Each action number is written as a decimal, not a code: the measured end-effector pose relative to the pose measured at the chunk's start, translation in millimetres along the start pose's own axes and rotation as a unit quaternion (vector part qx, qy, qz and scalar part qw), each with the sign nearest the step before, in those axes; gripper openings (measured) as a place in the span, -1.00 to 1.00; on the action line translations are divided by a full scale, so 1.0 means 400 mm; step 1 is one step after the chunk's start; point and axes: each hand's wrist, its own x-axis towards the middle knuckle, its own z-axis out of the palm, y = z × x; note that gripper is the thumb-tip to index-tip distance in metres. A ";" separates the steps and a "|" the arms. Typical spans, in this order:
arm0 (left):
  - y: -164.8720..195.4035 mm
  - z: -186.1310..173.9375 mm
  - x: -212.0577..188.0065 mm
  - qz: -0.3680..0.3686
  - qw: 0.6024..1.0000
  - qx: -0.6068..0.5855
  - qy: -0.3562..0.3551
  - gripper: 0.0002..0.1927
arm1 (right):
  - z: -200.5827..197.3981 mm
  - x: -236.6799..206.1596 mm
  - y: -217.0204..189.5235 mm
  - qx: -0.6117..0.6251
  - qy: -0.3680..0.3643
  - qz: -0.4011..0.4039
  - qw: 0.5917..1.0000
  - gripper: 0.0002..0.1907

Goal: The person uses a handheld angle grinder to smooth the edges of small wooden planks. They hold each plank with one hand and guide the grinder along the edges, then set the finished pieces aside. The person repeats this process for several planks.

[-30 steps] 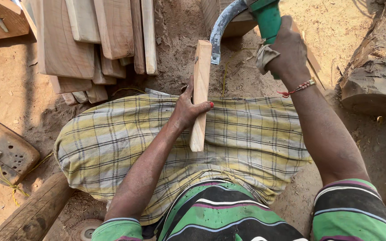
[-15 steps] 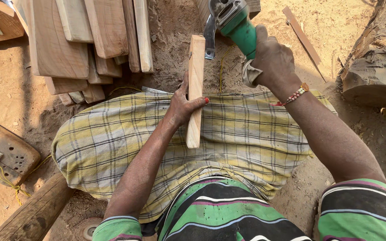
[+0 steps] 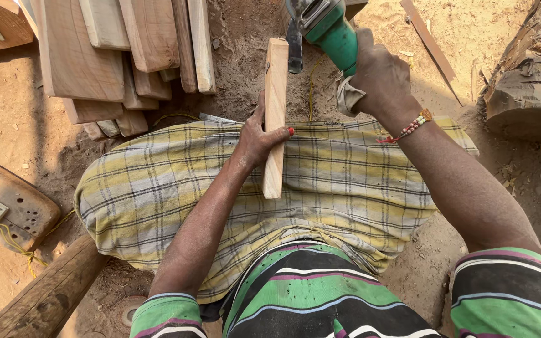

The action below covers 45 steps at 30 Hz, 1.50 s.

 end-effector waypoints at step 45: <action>0.225 0.026 -0.100 -0.104 0.975 -0.193 -0.035 -0.19 | 0.141 0.094 0.279 0.037 -0.034 0.162 0.985 -0.41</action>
